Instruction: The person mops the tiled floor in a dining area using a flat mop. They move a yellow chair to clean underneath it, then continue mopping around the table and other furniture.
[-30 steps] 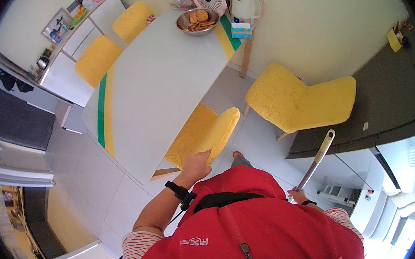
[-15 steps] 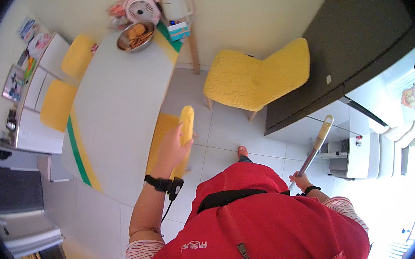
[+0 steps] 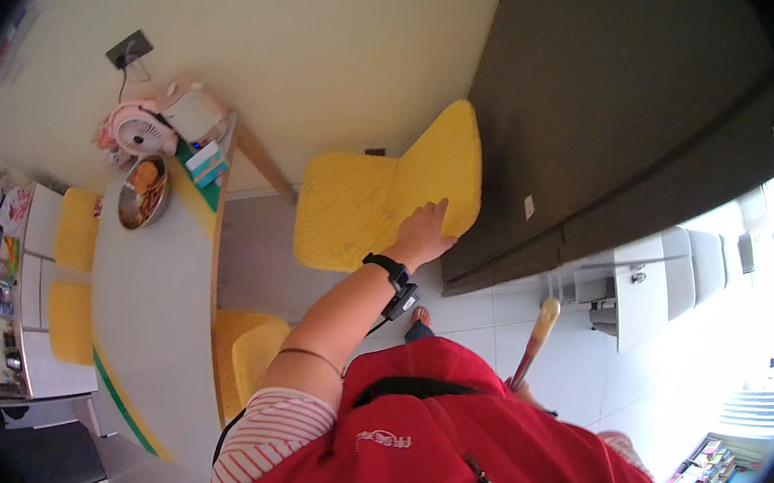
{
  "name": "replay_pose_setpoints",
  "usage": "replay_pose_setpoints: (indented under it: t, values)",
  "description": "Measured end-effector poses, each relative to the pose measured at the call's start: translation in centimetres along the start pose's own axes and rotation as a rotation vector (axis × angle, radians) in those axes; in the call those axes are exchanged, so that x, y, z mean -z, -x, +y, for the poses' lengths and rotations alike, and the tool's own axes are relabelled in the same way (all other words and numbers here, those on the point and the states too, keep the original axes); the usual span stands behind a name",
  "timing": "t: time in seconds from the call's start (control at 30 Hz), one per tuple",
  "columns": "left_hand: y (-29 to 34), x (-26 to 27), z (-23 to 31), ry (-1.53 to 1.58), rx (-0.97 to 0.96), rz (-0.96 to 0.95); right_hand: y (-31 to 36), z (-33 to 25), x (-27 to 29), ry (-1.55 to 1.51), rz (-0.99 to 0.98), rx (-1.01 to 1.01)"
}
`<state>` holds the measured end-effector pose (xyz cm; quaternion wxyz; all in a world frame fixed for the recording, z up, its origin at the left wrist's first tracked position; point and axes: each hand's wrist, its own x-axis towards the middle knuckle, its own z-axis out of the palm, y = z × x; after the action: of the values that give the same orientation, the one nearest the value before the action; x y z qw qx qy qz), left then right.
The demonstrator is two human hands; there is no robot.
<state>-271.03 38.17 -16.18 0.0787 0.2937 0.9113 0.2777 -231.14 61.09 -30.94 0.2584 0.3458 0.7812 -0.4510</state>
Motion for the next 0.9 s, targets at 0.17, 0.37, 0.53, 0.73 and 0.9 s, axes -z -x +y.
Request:
replay_pose_setpoints:
  t: [0.17,0.37,0.53,0.73,0.9]
  values:
    - [-7.7,-3.4,2.3,0.001,0.153,-0.148,-0.1,-1.4,2.2,-0.014,0.002,-0.066]
    - [-4.8,-1.9,-0.8,0.057,0.137,-0.143,-4.4,-3.8,1.7,-0.044,-0.040,-0.080]
    - [5.5,6.7,-8.6,0.007,0.213,0.023,-7.6,-6.8,-0.6,-0.041,-0.077,-0.029]
    - [13.2,13.7,-14.9,-0.023,0.317,0.142,-9.6,-11.7,-4.9,-0.024,-0.085,0.053]
    - [16.9,16.3,-17.1,-0.024,0.283,0.266,-11.0,-15.3,-7.1,0.024,-0.115,0.117]
